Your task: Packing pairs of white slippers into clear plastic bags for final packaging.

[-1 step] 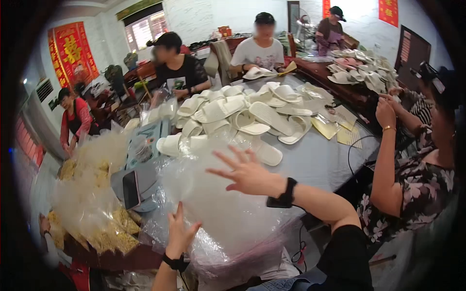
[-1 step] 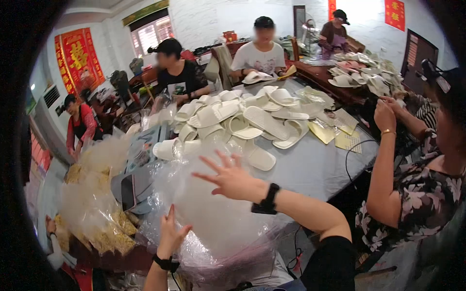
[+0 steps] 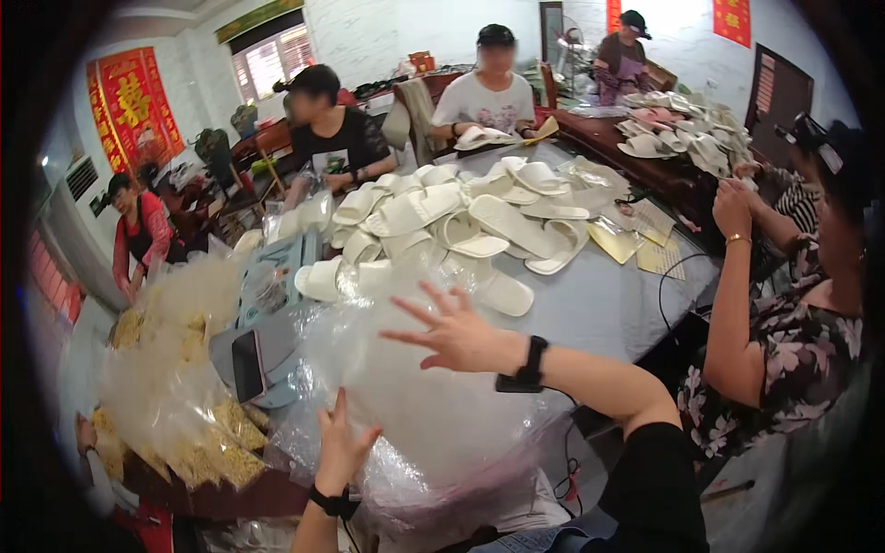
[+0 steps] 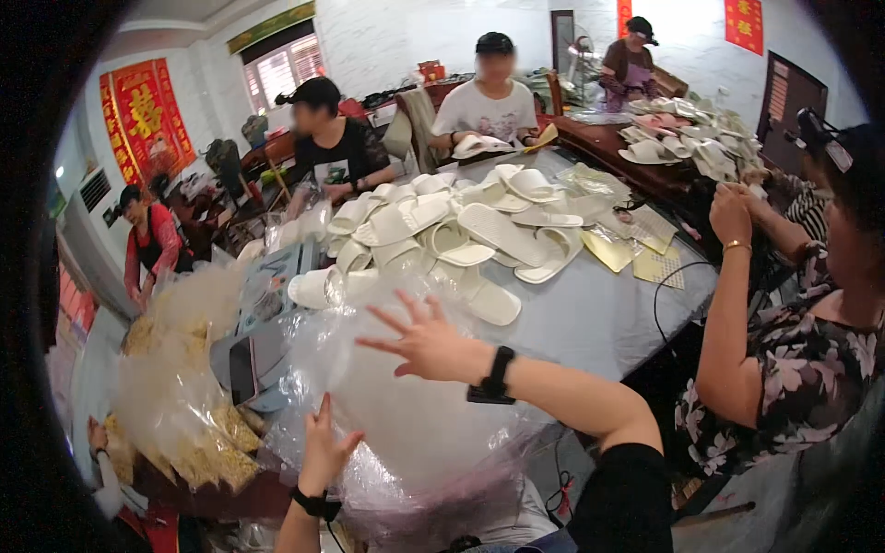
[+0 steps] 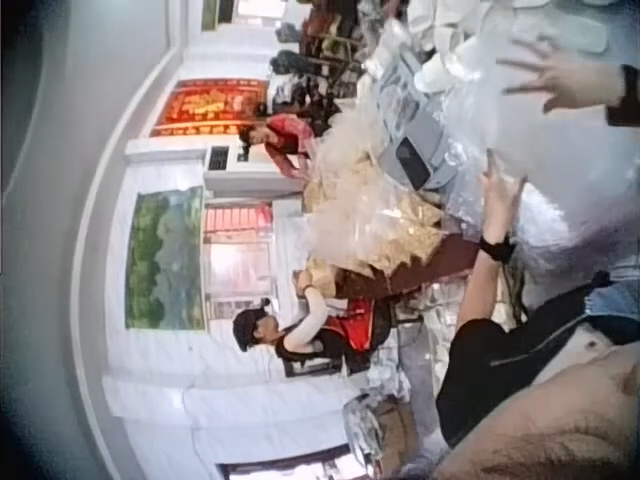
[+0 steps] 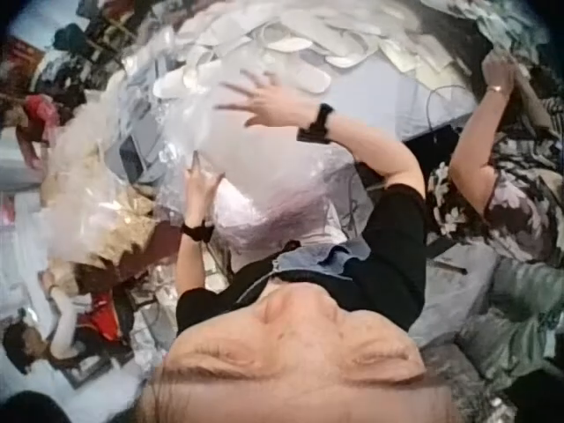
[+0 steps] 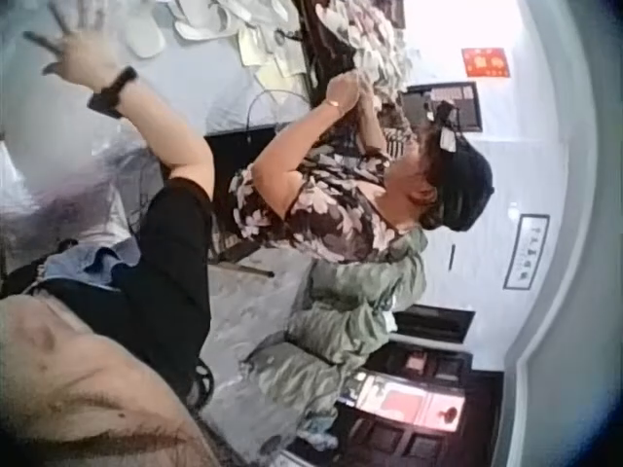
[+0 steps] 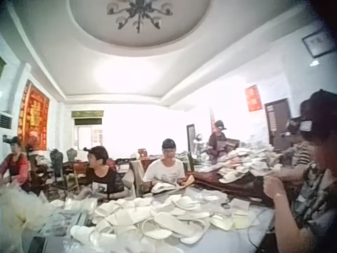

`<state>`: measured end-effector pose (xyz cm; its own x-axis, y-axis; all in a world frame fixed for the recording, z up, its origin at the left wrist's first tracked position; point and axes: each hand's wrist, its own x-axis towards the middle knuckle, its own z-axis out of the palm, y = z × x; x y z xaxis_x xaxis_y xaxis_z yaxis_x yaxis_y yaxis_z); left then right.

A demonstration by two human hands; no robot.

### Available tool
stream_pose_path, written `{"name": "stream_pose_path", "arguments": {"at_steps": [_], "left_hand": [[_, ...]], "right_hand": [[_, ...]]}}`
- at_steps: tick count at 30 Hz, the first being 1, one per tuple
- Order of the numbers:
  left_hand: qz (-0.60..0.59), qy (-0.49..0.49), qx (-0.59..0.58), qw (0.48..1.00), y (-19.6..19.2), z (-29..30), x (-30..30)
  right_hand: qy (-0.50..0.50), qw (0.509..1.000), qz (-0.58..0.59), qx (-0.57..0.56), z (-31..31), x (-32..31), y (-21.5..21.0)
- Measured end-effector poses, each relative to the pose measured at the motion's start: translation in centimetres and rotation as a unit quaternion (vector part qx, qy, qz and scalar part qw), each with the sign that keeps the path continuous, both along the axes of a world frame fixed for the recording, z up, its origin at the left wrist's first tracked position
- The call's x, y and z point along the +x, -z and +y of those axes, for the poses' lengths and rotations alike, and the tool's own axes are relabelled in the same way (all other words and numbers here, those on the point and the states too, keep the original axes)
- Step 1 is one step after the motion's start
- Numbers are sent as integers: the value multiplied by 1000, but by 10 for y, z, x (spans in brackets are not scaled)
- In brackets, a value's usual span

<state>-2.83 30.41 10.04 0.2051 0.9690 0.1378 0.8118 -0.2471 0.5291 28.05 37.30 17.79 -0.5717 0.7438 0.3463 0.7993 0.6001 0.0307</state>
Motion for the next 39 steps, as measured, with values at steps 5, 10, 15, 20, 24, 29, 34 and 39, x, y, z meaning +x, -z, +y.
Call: {"name": "stream_pose_path", "arguments": {"at_steps": [5,10,15,20,24,29,34,39], "left_hand": [[1,7,-22,1000,0,-2,-2],[-2,19,-32,999,12,-1,-16],[3,-16,-51,999,13,-6,-20],[-16,25,-45,999,19,6,-8],[6,48,27,998,36,4,-27],[174,18,-45,983,-17,-6,-24],[359,61,100,926,-49,3,13],[328,196,63,922,-15,20,-27]], "right_hand": [[-61,994,-84,-24,52,-25,22],[-40,967,-168,-187,78,-59,14],[-25,926,-196,-322,97,-83,31],[3,909,-221,-354,99,-75,34],[-33,933,-214,-288,104,-96,57],[34,918,-133,-372,116,-114,69],[120,934,-74,-329,108,-71,96],[-16,919,-164,-358,83,-100,36]]}}
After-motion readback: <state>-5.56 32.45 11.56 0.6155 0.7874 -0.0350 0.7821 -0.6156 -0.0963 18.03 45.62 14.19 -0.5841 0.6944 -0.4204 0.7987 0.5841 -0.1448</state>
